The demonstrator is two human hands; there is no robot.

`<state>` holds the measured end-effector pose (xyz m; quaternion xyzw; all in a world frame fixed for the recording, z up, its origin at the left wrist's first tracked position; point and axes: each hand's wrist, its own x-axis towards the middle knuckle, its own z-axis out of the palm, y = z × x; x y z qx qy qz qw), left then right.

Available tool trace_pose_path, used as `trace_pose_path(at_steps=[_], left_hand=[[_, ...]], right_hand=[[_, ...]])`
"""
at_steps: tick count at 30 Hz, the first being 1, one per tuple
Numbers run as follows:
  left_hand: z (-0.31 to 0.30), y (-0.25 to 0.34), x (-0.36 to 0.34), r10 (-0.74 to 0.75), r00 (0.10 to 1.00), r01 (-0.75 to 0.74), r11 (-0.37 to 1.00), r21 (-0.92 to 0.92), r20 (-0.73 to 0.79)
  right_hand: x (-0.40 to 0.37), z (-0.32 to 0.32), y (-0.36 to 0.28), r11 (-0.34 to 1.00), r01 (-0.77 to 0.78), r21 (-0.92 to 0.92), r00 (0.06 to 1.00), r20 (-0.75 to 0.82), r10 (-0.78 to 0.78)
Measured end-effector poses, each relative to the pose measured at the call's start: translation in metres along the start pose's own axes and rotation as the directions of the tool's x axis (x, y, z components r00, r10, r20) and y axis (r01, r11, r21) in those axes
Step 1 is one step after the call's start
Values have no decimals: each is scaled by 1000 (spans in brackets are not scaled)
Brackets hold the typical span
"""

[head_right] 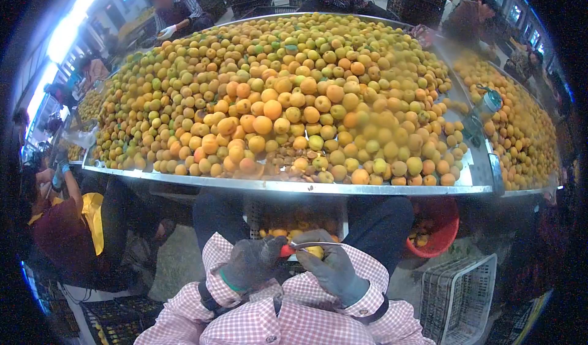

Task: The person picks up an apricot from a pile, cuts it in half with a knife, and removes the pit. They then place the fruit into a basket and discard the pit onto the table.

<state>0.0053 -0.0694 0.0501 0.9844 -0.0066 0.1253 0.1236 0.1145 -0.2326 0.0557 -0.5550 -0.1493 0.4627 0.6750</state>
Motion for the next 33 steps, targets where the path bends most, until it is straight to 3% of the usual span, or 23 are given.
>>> trace_pose_path(at_steps=[2,6,8,12,14,15,16,17,19,20,21,22,23,24,26,27,28,29,30,31,32,33], left_hand=[[1,4,0,-68,997,74,979,-188,37],[4,1,-2,-80,980,103,987,-126,180],[3,1,-1,-96,975,137,970,-199,201],[-1,1,-4,-106,974,166,936,-310,202],[-2,1,-5,-102,976,157,942,-295,194],[0,1,-4,-106,976,160,943,-291,192],[5,1,-1,-178,962,256,852,-457,208],[8,1,2,-243,942,334,725,-602,231],[12,3,8,-204,938,243,963,-113,281],[18,1,5,-199,967,231,946,-228,156],[13,4,7,-206,955,246,952,-183,214],[26,0,3,-207,959,251,937,-244,191],[42,-3,-4,-128,989,100,947,-305,-75],[24,0,4,-176,965,220,947,-235,195],[8,1,8,-188,960,243,928,-283,208],[4,0,8,-178,952,259,901,-348,248],[20,-5,6,-217,901,350,874,-336,376],[24,-7,6,-220,903,350,874,-336,369],[28,-8,6,-228,885,406,806,-431,407],[31,-8,6,-229,865,458,724,-516,446],[32,-5,6,-227,866,456,725,-517,445],[33,-3,7,-200,881,453,622,-639,429]], right_hand=[[0,1,-2,971,155,-183,988,6,-157],[-2,-1,8,953,216,-213,975,0,-221],[-3,0,8,835,336,-436,933,34,-358],[2,-5,21,783,457,-422,884,117,-453],[2,-4,17,626,579,-523,808,263,-527],[0,2,13,625,582,-519,806,267,-528],[-3,10,9,920,220,-324,973,8,-230],[-3,16,6,985,-171,-16,975,-145,167],[2,22,5,930,-217,297,943,-182,279],[8,24,5,944,-164,288,951,-207,229],[11,22,9,952,-110,284,955,-235,181],[17,7,27,997,-11,-75,974,-228,-7],[23,-5,44,905,100,-414,966,-178,-188],[26,-3,46,898,136,-419,967,-143,-213],[24,-1,40,669,464,-580,820,-4,-572],[21,4,28,662,478,-578,814,9,-580],[15,8,13,675,410,-613,864,23,-503],[12,10,5,682,336,-650,907,29,-419],[15,6,5,518,392,-760,854,91,-512],[14,5,2,516,393,-761,853,92,-514],[12,5,-4,888,164,-429,978,-48,-204],[11,4,-7,988,-157,5,987,-33,157]])
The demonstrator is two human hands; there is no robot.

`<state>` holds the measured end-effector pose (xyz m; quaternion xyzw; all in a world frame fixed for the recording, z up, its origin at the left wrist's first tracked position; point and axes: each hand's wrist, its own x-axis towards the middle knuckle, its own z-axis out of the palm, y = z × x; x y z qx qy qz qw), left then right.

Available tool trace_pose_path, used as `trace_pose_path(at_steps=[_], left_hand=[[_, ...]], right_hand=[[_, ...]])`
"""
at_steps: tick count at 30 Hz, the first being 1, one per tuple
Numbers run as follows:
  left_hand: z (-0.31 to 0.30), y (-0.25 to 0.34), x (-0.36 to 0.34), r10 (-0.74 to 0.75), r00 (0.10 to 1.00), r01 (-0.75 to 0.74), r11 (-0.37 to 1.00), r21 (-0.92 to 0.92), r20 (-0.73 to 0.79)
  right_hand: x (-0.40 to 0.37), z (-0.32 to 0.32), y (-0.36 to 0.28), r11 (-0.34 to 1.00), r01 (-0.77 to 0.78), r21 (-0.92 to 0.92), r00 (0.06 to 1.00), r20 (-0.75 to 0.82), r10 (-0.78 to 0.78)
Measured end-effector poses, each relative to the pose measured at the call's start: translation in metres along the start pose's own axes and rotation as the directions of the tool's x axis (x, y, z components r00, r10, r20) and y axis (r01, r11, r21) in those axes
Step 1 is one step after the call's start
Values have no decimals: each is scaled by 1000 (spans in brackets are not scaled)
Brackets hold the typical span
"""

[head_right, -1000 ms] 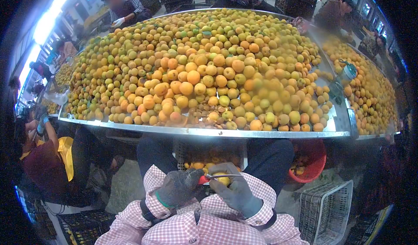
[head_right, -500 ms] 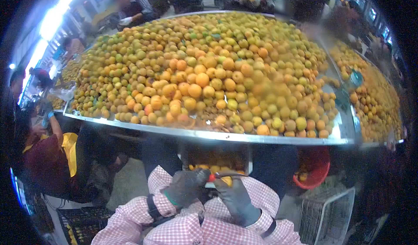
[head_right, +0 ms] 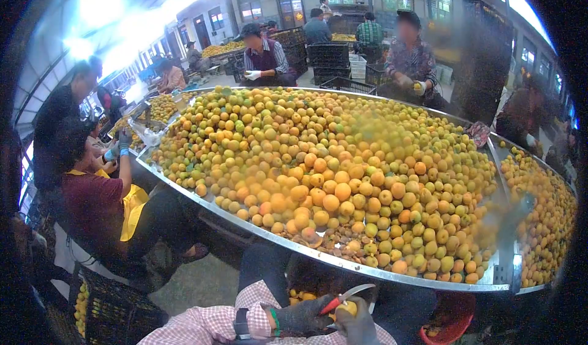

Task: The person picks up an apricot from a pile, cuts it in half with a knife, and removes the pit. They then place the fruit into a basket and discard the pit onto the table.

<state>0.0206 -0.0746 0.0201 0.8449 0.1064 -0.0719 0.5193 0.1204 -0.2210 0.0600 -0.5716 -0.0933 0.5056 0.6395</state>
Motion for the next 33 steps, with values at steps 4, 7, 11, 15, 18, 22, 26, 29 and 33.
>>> trace_pose_path(at_steps=[4,7,11,15,18,22,26,29,33], left_hand=[[0,-8,3,-70,988,91,985,-148,138],[-5,-4,7,-139,972,161,981,-110,188],[-16,0,13,36,990,-64,976,-208,-139],[-28,21,14,197,944,-244,957,-157,-266],[-33,27,12,212,948,-257,950,-177,-237],[-35,34,3,134,972,-186,942,-280,-193],[-48,24,-4,92,953,-171,950,-263,-290],[-51,38,-11,108,920,-41,982,182,-378],[-37,35,-10,219,907,-125,956,267,-360]], right_hand=[[5,5,5,972,-115,204,991,-47,127],[8,1,12,974,89,-207,993,-55,-102],[29,-17,15,789,384,-480,920,130,-369],[18,-10,-9,820,490,-295,872,157,-464],[17,-1,-12,899,430,-81,900,114,-420],[17,-15,-8,936,351,-16,913,227,-339],[16,-23,-8,975,188,118,982,5,-189],[10,-20,-13,883,414,221,908,-29,-418],[8,-19,-11,924,365,117,921,98,-377]])
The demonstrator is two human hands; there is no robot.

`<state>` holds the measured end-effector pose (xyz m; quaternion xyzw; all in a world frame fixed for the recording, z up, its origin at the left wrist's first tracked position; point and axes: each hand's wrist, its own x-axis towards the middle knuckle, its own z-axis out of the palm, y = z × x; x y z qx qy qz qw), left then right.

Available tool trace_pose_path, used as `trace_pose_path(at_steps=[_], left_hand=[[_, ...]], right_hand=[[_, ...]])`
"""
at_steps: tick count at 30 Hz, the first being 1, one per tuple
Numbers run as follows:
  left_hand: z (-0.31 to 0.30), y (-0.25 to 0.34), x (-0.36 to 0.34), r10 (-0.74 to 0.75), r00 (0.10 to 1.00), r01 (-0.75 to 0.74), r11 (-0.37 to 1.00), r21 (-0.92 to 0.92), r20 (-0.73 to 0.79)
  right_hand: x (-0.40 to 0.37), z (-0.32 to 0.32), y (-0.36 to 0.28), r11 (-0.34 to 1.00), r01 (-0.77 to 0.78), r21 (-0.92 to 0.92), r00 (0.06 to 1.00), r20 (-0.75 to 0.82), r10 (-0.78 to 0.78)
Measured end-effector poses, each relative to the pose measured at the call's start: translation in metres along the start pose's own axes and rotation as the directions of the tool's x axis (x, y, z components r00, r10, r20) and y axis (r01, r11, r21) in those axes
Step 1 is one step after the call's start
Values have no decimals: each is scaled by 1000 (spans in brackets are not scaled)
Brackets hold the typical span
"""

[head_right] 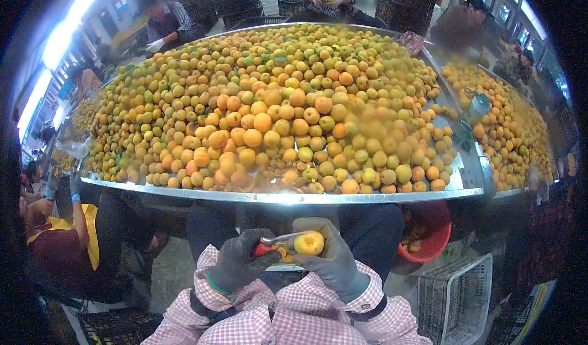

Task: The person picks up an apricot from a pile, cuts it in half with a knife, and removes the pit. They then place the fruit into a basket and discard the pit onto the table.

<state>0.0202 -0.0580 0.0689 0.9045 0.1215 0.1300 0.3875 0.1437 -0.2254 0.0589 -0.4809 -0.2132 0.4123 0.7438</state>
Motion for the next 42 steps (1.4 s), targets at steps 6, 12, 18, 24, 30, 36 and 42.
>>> trace_pose_path(at_steps=[6,12,18,24,30,36,42], left_hand=[[-1,0,-11,116,990,-122,990,70,85],[8,-6,-19,137,990,-140,984,108,32],[14,-7,-22,106,993,-119,938,324,56],[20,-11,-12,29,998,-45,930,364,49],[25,-13,-5,22,999,-30,964,266,33],[29,-12,1,-46,999,48,969,244,-14],[39,-23,5,-67,998,63,967,247,8]], right_hand=[[-5,13,-5,994,111,3,994,14,-111],[-7,14,0,986,128,108,988,73,-136],[-7,26,12,949,138,285,990,-30,-135],[-8,35,16,865,94,492,995,-87,-58],[-1,31,14,949,133,285,987,-127,-100],[7,37,19,957,190,218,968,-203,-146],[16,36,26,989,145,16,950,-281,-134]])
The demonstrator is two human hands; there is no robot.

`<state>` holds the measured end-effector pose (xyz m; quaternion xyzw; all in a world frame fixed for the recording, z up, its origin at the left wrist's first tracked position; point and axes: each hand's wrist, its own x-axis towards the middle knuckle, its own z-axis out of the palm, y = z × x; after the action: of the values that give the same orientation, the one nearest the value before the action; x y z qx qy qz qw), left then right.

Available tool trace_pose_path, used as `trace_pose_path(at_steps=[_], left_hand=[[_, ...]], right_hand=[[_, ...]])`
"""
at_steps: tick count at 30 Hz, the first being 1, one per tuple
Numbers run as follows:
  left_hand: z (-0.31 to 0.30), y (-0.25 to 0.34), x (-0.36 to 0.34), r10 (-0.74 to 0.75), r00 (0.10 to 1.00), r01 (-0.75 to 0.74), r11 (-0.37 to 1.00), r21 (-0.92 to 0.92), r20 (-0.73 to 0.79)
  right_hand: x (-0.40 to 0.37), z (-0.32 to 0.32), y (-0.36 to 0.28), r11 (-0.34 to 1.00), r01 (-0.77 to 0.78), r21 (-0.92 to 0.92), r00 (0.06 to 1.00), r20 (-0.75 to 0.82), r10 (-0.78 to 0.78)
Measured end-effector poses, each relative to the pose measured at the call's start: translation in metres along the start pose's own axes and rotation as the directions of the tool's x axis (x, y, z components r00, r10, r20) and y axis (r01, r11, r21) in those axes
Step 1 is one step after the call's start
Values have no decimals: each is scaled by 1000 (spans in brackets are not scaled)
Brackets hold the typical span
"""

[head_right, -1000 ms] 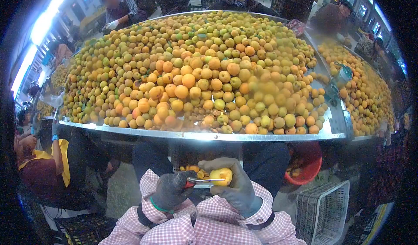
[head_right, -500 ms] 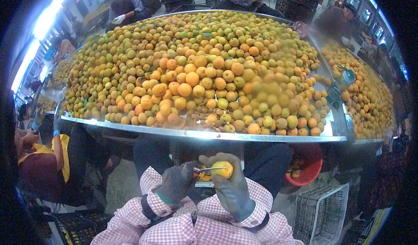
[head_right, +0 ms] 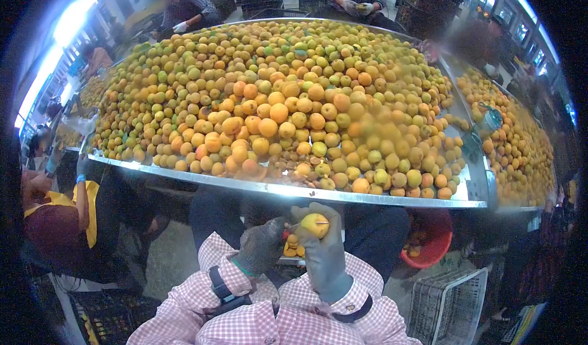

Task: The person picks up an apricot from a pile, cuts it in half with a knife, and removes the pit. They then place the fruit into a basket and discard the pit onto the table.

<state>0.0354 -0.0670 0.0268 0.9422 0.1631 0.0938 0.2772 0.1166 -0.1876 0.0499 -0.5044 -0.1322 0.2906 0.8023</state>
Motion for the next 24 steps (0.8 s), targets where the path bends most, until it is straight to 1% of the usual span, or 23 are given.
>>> trace_pose_path(at_steps=[1,3,4,5,6,7,8,9,10,11,12,13,14,15,16,17,18,19,20,21,22,23,24], left_hand=[[3,-4,0,10,1000,-10,1000,6,-2],[1,-2,1,21,1000,-21,1000,7,-2],[-3,1,2,24,998,-19,995,-94,52],[-6,3,2,32,994,-11,981,-193,106],[-6,4,2,31,994,-10,981,-192,106],[-4,5,2,5,989,33,967,-252,146],[-3,7,3,-19,982,77,948,-309,188],[0,8,4,-19,982,77,948,-310,187],[5,10,6,-61,973,122,956,-269,225],[7,12,7,-104,960,165,961,-224,262],[6,13,7,-105,960,166,960,-224,261],[2,15,8,-125,951,183,965,-190,281],[-3,17,10,-146,942,198,968,-152,302],[-10,16,12,-148,942,199,969,-147,300],[-18,14,14,-131,925,188,973,-132,356],[-23,12,14,-113,905,176,977,-119,409],[-23,11,14,-113,907,174,978,-118,405],[-20,10,11,-76,926,157,968,-194,369],[-16,10,7,-42,942,138,953,-270,334],[-7,13,2,-41,944,135,954,-269,328],[6,20,-3,-51,974,134,916,-377,220],[8,26,-4,-73,991,120,868,-482,115],[6,29,-5,-112,984,170,829,-532,141]], right_hand=[[4,-4,1,1000,2,-1,1000,2,-2],[13,-15,1,987,-14,-159,994,103,31],[16,-19,-6,987,-15,-161,994,102,32],[17,-22,-14,976,-51,-214,981,174,89],[18,-23,-18,960,-81,-267,959,243,148],[17,-24,-16,960,-81,-267,958,244,148],[16,-26,-10,963,-62,-261,974,196,116],[15,-28,-5,965,-44,-258,985,148,84],[14,-26,-1,964,-43,-262,985,152,86],[13,-20,5,993,-90,-72,992,81,96],[12,-18,10,985,-120,124,993,10,120],[14,-21,18,985,-121,123,993,19,120],[17,-22,25,1000,21,-15,996,91,-20],[18,-22,28,975,173,-140,973,176,-148],[18,-28,23,975,173,-136,973,178,-147],[20,-31,4,985,66,-162,965,262,-22],[22,-32,-5,980,-34,-198,934,342,102],[22,-31,-4,980,-31,-199,933,346,99],[19,-30,0,988,4,-157,947,318,47],[18,-27,2,992,47,-116,957,291,-11],[16,-17,1,999,-38,-17,976,215,41],[14,-12,6,999,-36,-17,975,217,39],[13,-8,11,998,-27,50,986,163,19]])
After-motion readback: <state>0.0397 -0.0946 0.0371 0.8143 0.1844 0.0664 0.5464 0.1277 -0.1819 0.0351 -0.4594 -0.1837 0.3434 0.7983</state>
